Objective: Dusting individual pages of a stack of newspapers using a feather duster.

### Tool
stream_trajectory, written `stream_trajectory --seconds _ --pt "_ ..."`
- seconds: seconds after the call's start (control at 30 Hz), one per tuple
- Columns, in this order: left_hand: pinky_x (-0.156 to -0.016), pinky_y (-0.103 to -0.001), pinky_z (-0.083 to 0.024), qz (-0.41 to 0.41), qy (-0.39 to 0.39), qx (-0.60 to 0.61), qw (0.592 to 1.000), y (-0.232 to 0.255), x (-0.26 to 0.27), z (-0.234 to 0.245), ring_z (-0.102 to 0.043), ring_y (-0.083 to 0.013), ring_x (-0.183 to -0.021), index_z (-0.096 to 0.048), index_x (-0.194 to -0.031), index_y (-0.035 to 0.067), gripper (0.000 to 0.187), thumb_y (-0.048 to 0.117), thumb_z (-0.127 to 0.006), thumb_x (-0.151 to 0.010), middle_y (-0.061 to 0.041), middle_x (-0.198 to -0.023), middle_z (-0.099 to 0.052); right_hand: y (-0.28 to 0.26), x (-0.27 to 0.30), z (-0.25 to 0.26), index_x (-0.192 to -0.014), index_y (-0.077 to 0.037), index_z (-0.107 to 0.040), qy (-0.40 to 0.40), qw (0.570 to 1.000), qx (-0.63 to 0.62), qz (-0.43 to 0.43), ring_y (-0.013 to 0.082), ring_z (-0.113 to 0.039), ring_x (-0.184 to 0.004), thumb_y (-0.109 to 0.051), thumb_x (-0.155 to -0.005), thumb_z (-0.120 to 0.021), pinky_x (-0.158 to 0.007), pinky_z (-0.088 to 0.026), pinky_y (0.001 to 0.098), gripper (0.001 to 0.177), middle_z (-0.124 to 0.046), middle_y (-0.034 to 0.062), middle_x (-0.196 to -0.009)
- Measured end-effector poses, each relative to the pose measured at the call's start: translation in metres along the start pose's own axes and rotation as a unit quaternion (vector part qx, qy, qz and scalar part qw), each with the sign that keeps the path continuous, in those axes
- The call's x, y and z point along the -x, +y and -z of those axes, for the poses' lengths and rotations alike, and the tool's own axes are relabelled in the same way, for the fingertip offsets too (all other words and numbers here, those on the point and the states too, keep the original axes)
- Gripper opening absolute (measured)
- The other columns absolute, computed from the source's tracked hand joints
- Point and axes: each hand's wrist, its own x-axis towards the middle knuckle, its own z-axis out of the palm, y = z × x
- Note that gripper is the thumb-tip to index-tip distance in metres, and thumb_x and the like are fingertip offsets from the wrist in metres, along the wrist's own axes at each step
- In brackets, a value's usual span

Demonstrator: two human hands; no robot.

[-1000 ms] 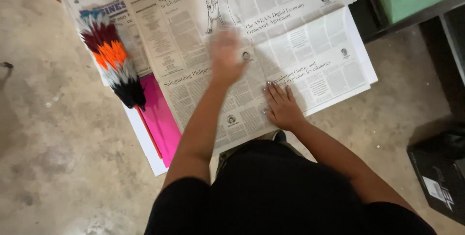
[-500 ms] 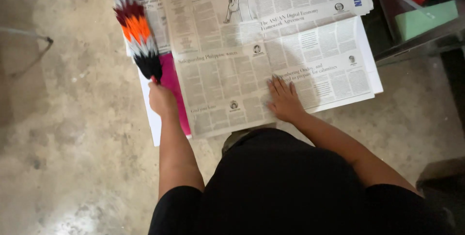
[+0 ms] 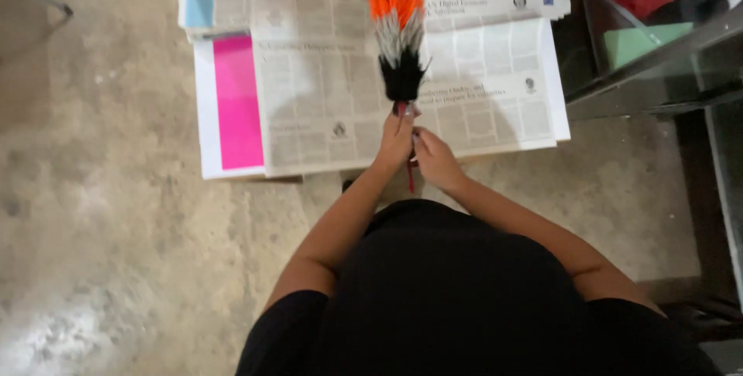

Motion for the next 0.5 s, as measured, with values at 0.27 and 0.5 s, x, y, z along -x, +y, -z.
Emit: stream_trajectory --seconds 0.27,0.5 --pt "-0.104 -0.051 -0.045 -0.043 -0.075 -0.322 0.943 0.012 0.040 -0.043 -0.060 -0.0372 -0.125 -0.067 -0.128 0.007 0.055 0.048 -0.036 -0.108 -0.020 -0.125 -0.067 0.046 0.055 0.035 -0.125 -0.001 -0.054 0.074 0.996 0.013 -0.039 0.0427 -0.061 -0.104 -0.017 -0.110 -0.037 -0.089 -0.049 0.0536 0.028 -0.063 0.0242 -0.106" --pt "-0.126 -0.053 -0.021 -0.041 -0.203 -0.651 0.730 0.014 0.077 -0.010 -0.019 -0.0352 -0.157 -0.025 -0.164 0.011 0.067 0.029 -0.050 -0.105 -0.012 -0.171 -0.019 0.125 0.103 0.090 -0.139 0.002 -0.049 0.030 0.943 0.292 -0.156 0.0529 -0.066 -0.114 -0.012 -0.108 -0.036 -0.098 -0.051 0.0609 0.036 -0.067 0.0376 -0.113"
